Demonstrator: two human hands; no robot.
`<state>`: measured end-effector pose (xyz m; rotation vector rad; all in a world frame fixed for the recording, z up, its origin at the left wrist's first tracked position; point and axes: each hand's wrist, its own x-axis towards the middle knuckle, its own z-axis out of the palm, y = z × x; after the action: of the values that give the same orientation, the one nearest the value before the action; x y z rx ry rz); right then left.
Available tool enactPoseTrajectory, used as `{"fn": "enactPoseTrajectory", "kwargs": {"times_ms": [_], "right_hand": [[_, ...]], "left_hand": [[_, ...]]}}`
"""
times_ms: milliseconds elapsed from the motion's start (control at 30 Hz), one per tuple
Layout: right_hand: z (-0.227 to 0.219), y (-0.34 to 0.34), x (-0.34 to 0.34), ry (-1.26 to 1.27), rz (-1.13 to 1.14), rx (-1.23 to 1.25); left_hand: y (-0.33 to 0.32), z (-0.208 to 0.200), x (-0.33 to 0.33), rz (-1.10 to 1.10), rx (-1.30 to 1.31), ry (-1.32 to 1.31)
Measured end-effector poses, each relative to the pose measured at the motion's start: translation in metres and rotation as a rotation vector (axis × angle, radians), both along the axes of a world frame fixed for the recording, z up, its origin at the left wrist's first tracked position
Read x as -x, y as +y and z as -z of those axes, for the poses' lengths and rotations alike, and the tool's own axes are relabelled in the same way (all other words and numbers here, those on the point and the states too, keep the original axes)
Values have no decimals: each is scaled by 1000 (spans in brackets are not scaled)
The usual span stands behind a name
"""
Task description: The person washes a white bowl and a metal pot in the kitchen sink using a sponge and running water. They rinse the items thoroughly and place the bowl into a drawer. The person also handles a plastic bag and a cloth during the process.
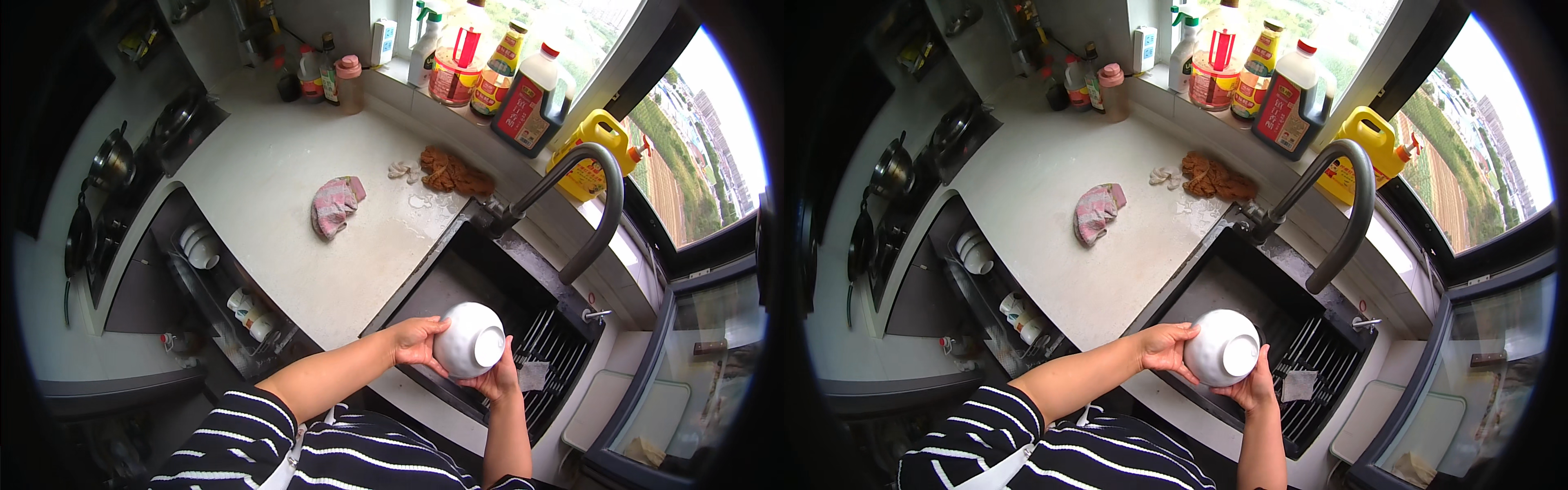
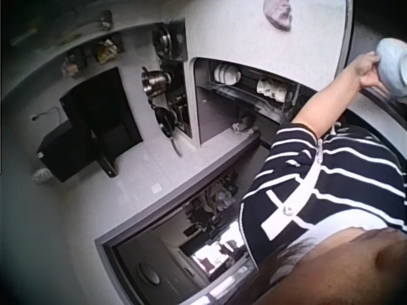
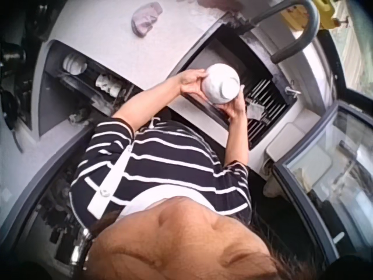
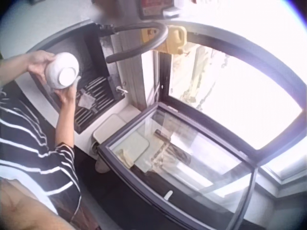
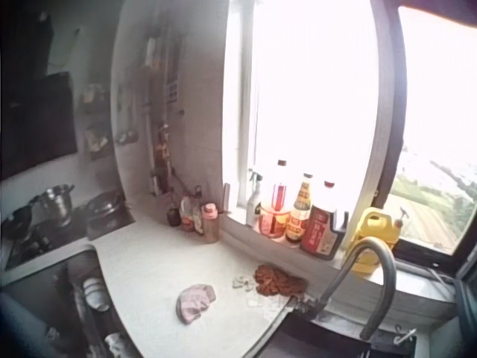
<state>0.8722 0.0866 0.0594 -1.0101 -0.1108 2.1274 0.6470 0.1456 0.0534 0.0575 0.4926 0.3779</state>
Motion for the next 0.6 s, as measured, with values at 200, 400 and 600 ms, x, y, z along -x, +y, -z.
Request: {"fn": "enactPoseTrajectory", "kwargs": {"times_ms": [200,400,600], "right_hand": [[-2,18,16,-170,-94,-50],[-3,34,55,-564,-180,-34],[-24,57,141,-517,-146,-396]], "left_hand": [[-5,-4,20,-108,-48,-50],[-13,-15,60,-168,-88,10],[-19,-60,173,-265,-376,57]]}}
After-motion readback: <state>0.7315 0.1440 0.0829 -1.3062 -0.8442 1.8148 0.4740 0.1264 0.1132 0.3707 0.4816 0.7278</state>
